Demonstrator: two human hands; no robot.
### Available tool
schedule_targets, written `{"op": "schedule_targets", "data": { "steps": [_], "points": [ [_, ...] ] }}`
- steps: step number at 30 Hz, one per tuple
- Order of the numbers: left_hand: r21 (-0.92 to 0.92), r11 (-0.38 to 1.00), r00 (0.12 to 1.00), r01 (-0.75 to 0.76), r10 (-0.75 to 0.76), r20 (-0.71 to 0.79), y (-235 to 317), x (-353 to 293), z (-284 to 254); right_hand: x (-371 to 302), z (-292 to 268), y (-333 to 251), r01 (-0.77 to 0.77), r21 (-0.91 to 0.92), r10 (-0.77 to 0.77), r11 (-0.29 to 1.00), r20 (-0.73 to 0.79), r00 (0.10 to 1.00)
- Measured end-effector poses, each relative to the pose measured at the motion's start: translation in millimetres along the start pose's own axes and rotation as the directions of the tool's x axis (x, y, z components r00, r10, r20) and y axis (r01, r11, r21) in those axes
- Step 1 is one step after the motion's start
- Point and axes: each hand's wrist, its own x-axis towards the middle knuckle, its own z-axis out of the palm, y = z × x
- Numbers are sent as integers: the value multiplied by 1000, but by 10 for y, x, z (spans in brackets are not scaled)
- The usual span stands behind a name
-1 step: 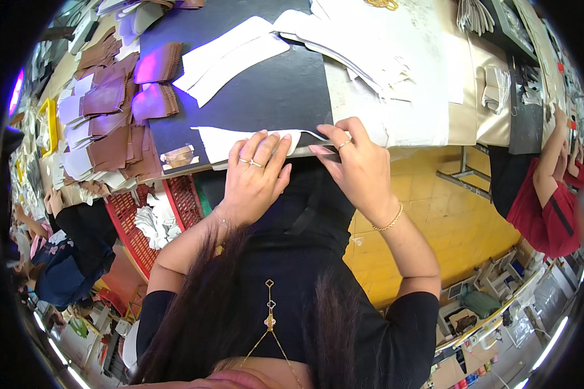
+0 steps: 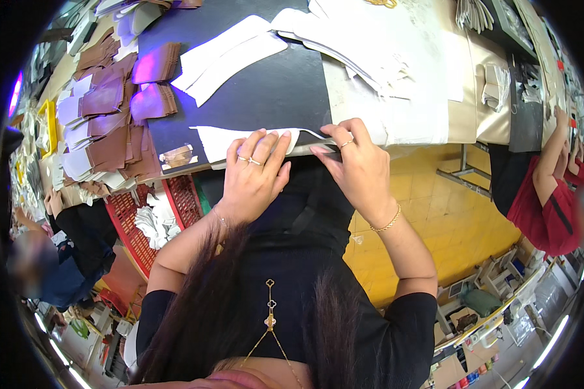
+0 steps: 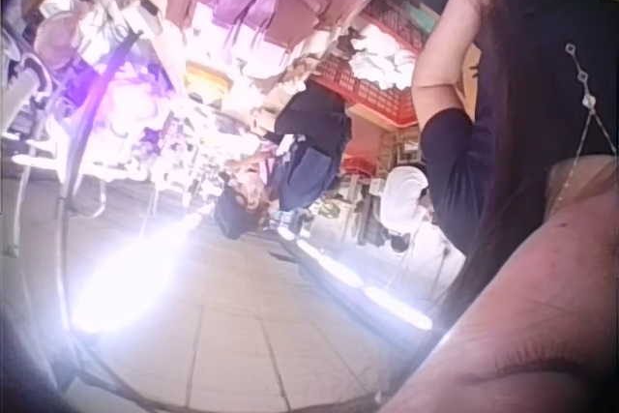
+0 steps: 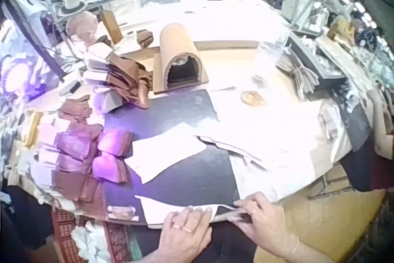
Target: The person cuts white fabric pieces on a table using a small blade, repeatedly picking up pieces, aligning them, and trimming edges. The person places cut pieces aside and continues the process with additional fabric pieces.
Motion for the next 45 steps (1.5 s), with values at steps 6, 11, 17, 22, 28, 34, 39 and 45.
{"op": "schedule_targets", "data": {
  "steps": [6,11,17,22,28,34,39,45],
  "points": [
    [58,996,998,-67,67,-8,-31,103,-19,-251,242,39,-150,-16,147,989,-95,985],
    [14,993,990,-116,114,78,-75,229,-73,-218,357,68,-154,189,196,970,-229,954],
    [-100,991,984,-89,103,143,-64,311,-120,-167,139,23,-204,363,248,909,-80,965],
    [-86,993,990,-76,86,114,-60,327,-99,-78,95,-59,-264,327,268,907,32,963],
    [-125,992,999,-34,34,1,-142,387,-26,99,75,-44,-67,146,79,987,-74,994],
    [-304,927,975,218,-219,32,-159,556,4,421,-52,57,88,82,-80,993,-93,992],
    [-435,834,940,339,-321,118,-321,685,-77,658,-9,72,155,189,-137,970,-102,985],
    [-301,906,934,297,-341,-103,-659,667,-135,1016,275,14,165,178,-166,970,-6,986]
  ]
}}
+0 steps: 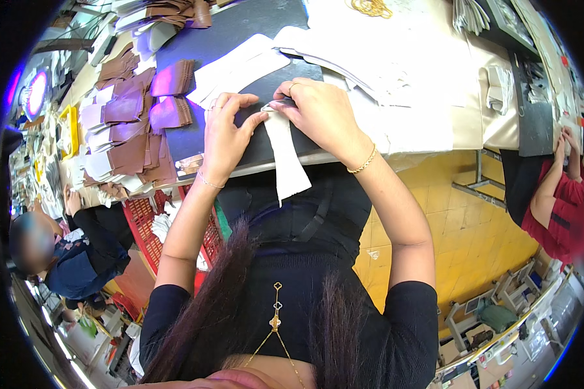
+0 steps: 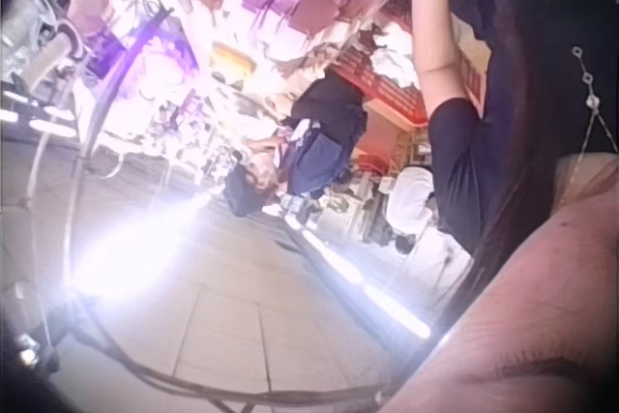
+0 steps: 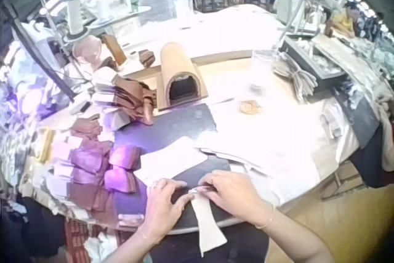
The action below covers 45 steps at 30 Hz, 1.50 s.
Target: The person cuts white fabric pieces on a table using a small blade, repeatedly picking up pieces, aligning them, and trimming edges. The person places cut pieces aside and continues the process with additional fabric pieces.
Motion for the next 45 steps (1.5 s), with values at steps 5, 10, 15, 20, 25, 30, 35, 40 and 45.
{"op": "schedule_targets", "data": {
  "steps": [5,10,15,20,25,30,35,40,45],
  "points": [
    [107,902,908,-417,419,10,-90,-343,11,86,45,21,-60,25,58,998,82,995],
    [243,885,915,-396,402,27,-109,-462,128,186,-16,47,-50,12,48,999,149,988],
    [242,858,888,-453,457,39,-99,-406,123,256,-75,74,-47,-42,55,998,227,972],
    [222,862,890,-456,447,95,-65,-359,95,223,-114,83,113,-98,-93,989,189,978],
    [176,888,905,-426,415,94,-76,-341,85,70,-157,49,155,-78,-146,985,105,984],
    [167,885,901,-434,425,90,-108,-329,95,89,-175,84,2,3,-3,1000,141,990],
    [172,886,903,-430,423,76,-111,-340,99,189,-209,98,-135,121,99,983,269,958],
    [162,893,907,-421,415,69,-115,-339,108,135,-234,90,112,-53,-99,992,206,973],
    [142,901,912,-410,405,62,-106,-327,96,-53,-249,98,373,-302,-328,877,189,925]
  ]
}}
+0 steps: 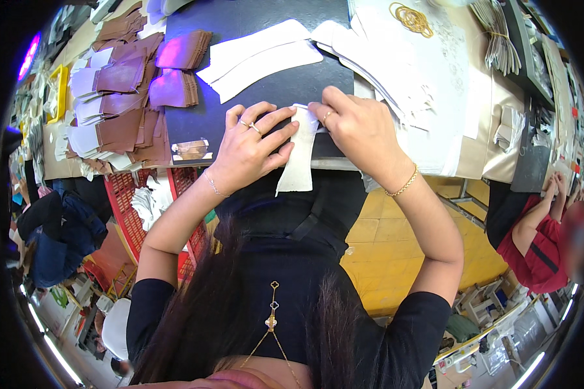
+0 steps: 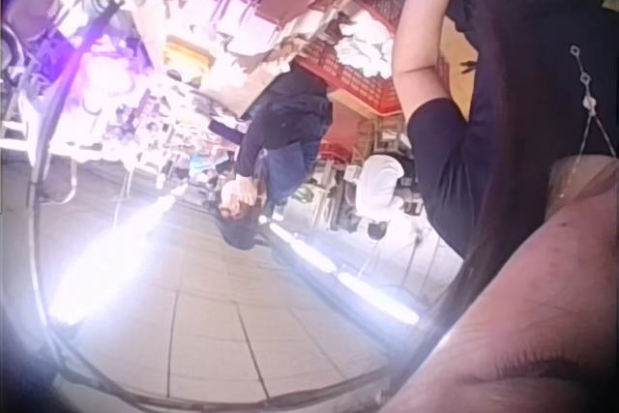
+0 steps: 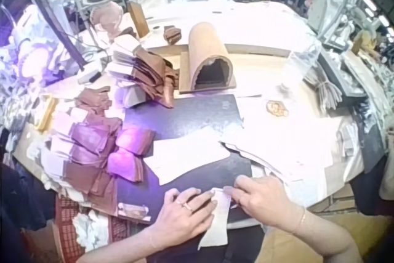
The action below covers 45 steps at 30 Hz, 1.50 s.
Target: The person cuts white fabric pieces on a table using a small blade, repeatedly picking up pieces, aligning them, and trimming edges. The person places cut pieces aside and continues the process with additional fabric pieces.
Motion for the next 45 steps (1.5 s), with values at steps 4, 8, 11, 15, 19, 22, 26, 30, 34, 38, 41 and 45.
{"op": "schedule_targets", "data": {
  "steps": [4,8,11,15,19,22,26,30,34,38,41,45],
  "points": [
    [-8,1000,999,12,-12,39,7,30,-44,-126,18,-38,71,-83,-73,994,-27,997],
    [-5,1000,996,23,-23,89,37,83,-102,-185,75,-82,73,-147,-78,987,-33,996],
    [13,999,993,32,-34,114,82,113,-141,-198,90,-100,63,-167,-71,984,-41,997],
    [44,998,988,39,-45,151,127,141,-162,-195,60,-131,66,-181,-71,981,-21,997],
    [45,999,989,9,-15,144,89,211,-122,-229,10,-202,-16,-158,26,987,58,998],
    [95,993,989,-74,61,137,-18,279,-82,-289,-11,-244,-119,-92,128,989,98,987],
    [221,974,995,-57,36,96,-28,190,-123,-317,31,-262,-239,103,240,966,-1,971],
    [262,963,997,68,-78,26,45,44,-162,-209,144,-237,-220,218,246,951,-99,964],
    [66,997,998,48,-45,-40,43,29,-98,-107,169,-235,-202,197,227,959,-110,968],
    [92,996,999,-13,16,-36,62,21,-51,-26,78,-239,-196,161,220,967,-145,965],
    [140,990,998,-8,16,-54,89,16,-41,48,2,-268,-174,163,197,971,-133,971],
    [146,989,999,9,-3,-46,89,18,-60,74,-57,-312,-168,125,171,978,-15,985]
  ]
}}
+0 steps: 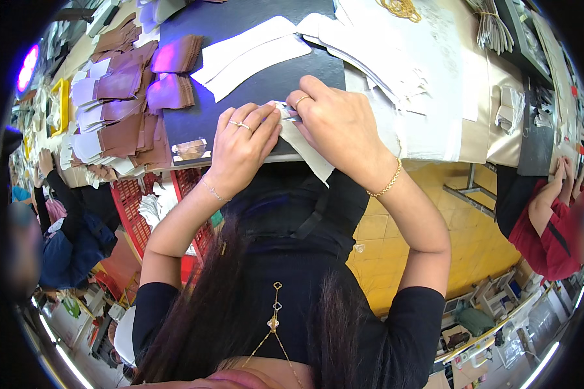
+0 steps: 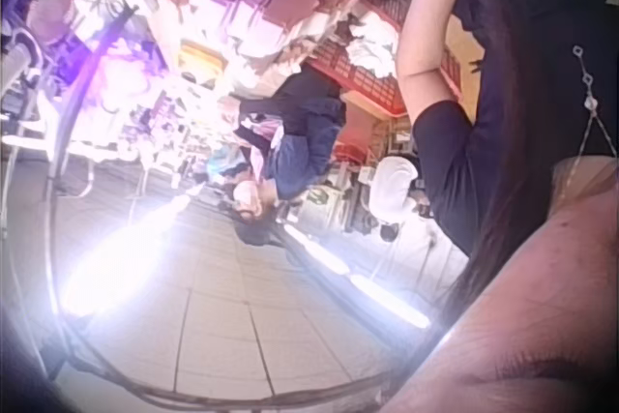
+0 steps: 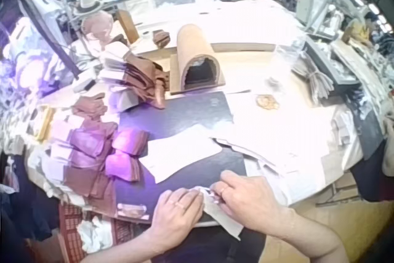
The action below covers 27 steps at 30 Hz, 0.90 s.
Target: The person cuts white fabric pieces on a table using a small blade, repeatedly picking up pieces, aligning them, and trimming edges. The person places cut pieces aside and continues the process with additional fabric pieces.
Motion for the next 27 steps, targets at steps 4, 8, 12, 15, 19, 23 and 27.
{"op": "schedule_targets", "data": {
  "steps": [4,8,12,15,19,23,27],
  "points": [
    [-34,999,1000,20,-20,15,-26,0,-14,-135,26,-4,-37,35,35,999,35,999],
    [-36,999,1000,18,-17,24,-27,-2,-6,-274,159,-19,-70,62,72,996,-23,997],
    [-33,999,1000,14,-13,21,-19,8,4,-362,216,-44,-60,73,65,996,-55,996],
    [-39,999,1000,9,-8,27,-17,15,2,-391,211,-63,-29,-10,28,1000,-25,999],
    [-29,1000,1000,3,-2,29,-10,20,13,-393,209,-79,15,-79,-17,997,-26,1000],
    [7,1000,998,-4,3,56,0,14,23,-389,204,-94,67,-182,-73,981,-27,997],
    [39,999,998,-7,5,61,6,8,32,-408,181,-122,120,-268,-123,956,5,992]
  ]
}}
